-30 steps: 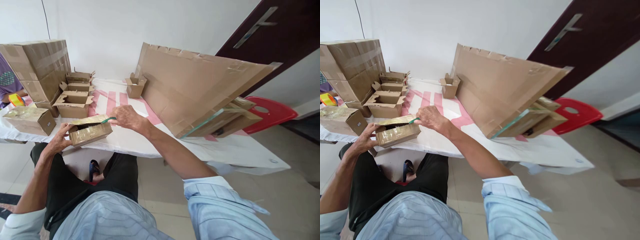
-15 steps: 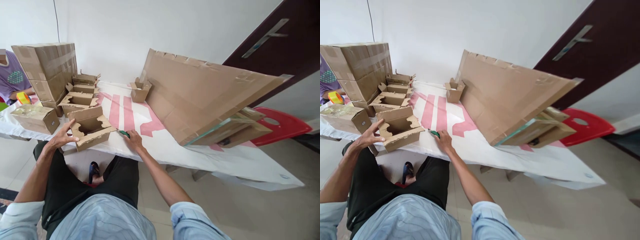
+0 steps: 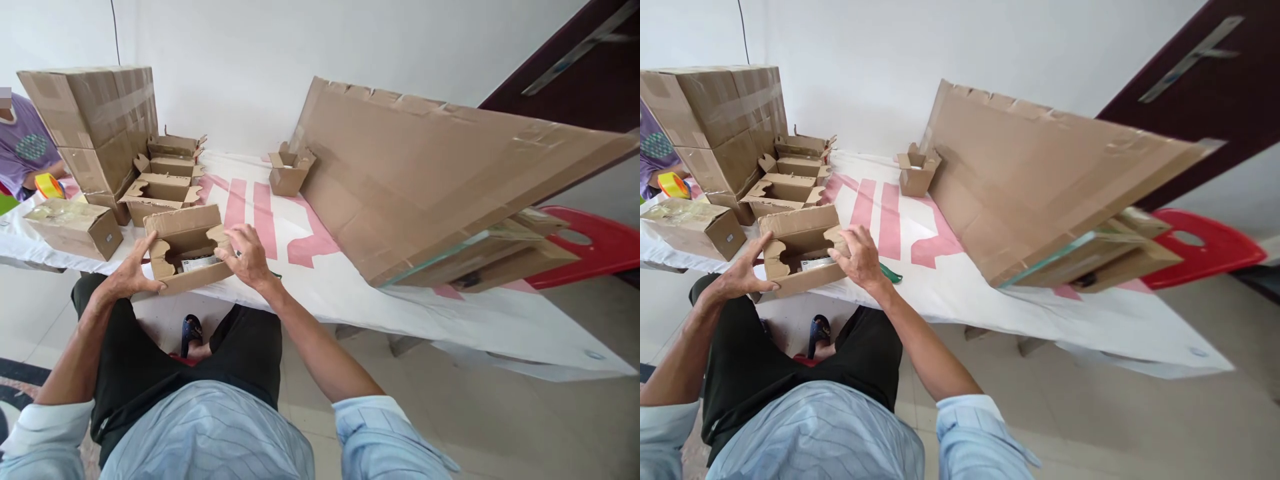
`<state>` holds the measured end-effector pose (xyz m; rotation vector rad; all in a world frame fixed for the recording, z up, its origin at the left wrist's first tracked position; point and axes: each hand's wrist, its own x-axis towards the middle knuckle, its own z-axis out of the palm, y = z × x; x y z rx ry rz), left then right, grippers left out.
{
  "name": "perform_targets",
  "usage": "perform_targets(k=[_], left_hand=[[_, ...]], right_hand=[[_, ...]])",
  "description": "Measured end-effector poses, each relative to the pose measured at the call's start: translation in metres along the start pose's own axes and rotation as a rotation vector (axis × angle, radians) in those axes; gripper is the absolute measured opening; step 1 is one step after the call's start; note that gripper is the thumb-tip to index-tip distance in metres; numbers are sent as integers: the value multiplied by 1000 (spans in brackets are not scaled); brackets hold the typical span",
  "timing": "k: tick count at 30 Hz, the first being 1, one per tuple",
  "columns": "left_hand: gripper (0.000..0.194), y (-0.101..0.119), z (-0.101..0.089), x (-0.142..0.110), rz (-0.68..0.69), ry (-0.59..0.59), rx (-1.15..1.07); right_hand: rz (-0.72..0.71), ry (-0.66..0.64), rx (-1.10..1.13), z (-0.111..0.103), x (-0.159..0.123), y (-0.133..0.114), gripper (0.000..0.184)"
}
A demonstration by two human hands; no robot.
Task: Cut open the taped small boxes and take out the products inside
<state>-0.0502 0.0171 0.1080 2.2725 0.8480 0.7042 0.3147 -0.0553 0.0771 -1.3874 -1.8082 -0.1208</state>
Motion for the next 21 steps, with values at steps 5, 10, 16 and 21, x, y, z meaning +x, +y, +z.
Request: perform_targets(k=[5, 10, 16, 21], left_hand=[[140, 15, 3, -11, 40, -28, 66], [136, 22, 3, -14, 39, -59, 81], [135, 23, 3, -11, 48, -56, 64], [137, 26, 3, -9, 40, -62, 86]], right_hand=[[-269, -385, -150, -5, 21, -44, 25], [-255, -567, -336, -16, 25, -40, 30], [-176, -550, -381, -42, 20, -31, 22], [-320, -671, -289, -33, 32, -38, 24]])
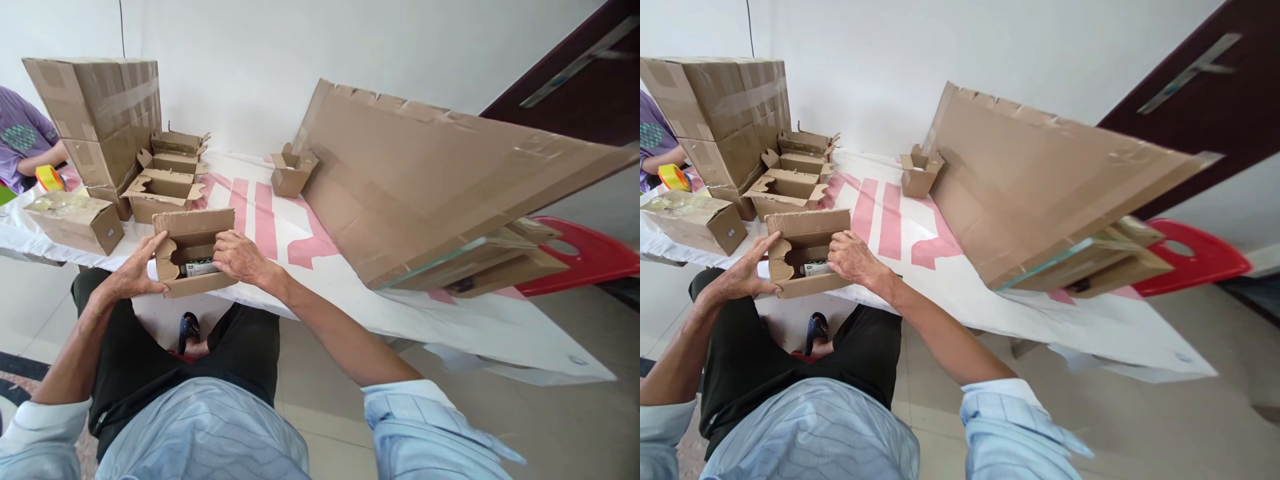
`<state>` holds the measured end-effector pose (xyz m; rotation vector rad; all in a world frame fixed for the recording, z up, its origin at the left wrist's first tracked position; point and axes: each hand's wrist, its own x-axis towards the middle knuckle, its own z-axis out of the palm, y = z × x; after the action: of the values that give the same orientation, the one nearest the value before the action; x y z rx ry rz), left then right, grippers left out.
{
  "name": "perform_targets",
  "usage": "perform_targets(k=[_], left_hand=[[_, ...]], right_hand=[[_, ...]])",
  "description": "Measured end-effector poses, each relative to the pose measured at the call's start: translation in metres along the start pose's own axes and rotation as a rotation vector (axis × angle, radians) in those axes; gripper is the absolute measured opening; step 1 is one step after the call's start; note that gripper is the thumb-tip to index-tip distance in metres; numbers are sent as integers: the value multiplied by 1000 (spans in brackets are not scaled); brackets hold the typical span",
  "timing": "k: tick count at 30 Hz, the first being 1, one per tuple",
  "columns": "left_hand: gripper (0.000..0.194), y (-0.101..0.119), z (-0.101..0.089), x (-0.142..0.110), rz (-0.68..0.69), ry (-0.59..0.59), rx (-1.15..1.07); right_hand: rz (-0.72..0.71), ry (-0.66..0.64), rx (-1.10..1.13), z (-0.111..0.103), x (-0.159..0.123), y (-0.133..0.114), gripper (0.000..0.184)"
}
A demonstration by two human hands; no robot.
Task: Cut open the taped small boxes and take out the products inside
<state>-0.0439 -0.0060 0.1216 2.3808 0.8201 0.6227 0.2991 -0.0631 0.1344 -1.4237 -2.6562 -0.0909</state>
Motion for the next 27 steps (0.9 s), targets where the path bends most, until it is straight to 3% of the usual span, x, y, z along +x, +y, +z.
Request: perform_targets(k=[5, 10, 15, 18, 23, 27], left_hand=[[136, -2, 0, 0, 0, -1, 1], [134, -6, -2, 2, -4, -4, -21], [135, -8, -3, 6, -14, 2, -43], [136, -11, -2, 8, -14, 12, -71], [136, -16, -2, 9, 0, 27, -99], [135, -19, -2, 10, -4, 19, -107]], right_hand=[[-21, -151, -48, 1, 26, -7, 30], [-26, -99, -112, -18, 16, -7, 28], [168, -81, -162, -32, 1, -4, 21], [245, -169, -158, -28, 12, -5, 19], [185, -349, -30, -11, 49, 0, 19], [221, -417, 110, 9, 75, 9, 19]])
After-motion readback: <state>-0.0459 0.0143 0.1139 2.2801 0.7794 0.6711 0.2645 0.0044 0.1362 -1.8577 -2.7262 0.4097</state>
